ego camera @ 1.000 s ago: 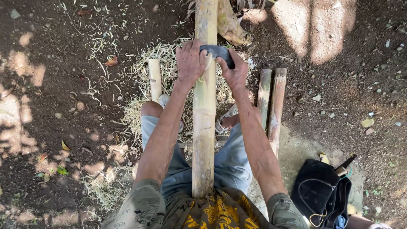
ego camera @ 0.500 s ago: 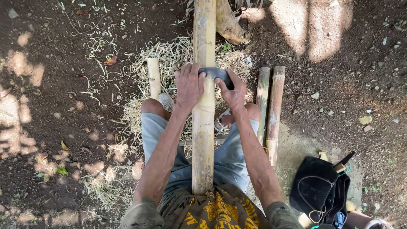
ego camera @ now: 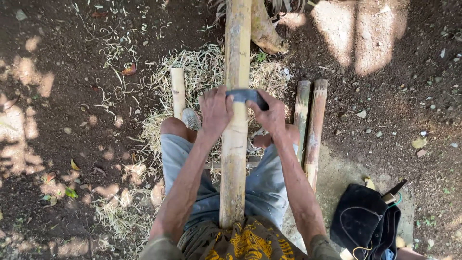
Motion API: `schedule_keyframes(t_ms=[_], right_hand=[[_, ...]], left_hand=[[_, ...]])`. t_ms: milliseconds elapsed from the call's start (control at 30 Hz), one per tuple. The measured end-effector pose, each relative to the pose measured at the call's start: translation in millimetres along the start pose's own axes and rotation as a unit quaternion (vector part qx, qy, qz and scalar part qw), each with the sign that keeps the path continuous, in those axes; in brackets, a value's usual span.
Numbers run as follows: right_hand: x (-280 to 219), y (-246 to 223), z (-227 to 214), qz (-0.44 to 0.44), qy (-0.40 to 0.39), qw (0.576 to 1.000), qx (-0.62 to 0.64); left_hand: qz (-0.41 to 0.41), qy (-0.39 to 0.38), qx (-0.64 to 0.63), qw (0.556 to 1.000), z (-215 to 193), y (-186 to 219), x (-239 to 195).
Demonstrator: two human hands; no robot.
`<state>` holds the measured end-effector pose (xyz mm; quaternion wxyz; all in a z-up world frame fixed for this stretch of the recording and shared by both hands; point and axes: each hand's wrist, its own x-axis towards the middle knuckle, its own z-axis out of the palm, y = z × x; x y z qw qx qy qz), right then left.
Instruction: Shaving and carving a bamboo pole using a curved knife while sitting outdoors.
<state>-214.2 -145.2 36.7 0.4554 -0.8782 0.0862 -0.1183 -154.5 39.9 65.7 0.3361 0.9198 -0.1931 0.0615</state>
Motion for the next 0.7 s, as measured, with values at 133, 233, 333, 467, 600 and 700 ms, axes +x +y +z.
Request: schedule_keyframes(t_ms=[133,233,333,467,600,700], right_hand=[[66.9,3.8,2.6,-0.013,0.010,0.997,-0.075],[118.0,-9.2,-3.7,-0.017,0.029,0.982,-0.186],[161.3,4.1,0.4,0.019,0.042,0.977,-0.207],[191.3,32.8,17.6,-0.001,0.092,0.992,-0.082],[196.6,34.0,27.9,-0.008,0.133,0.991,0.004],[192.5,44.5,33.2,-0.022,0.153,0.987,0.040]], left_hand=[[-0.018,-0.028,-0.035,0.999,26.8,-27.4,73.1],[-0.101,-0.106,-0.067,0.987,54.2,-47.2,132.5],[-0.052,-0.028,-0.025,0.998,81.8,-59.1,177.8],[0.024,0.067,0.035,0.997,94.6,-66.3,207.6],[0.067,0.096,0.054,0.992,90.3,-66.0,213.8],[0.075,0.087,0.051,0.992,80.3,-58.9,207.6]])
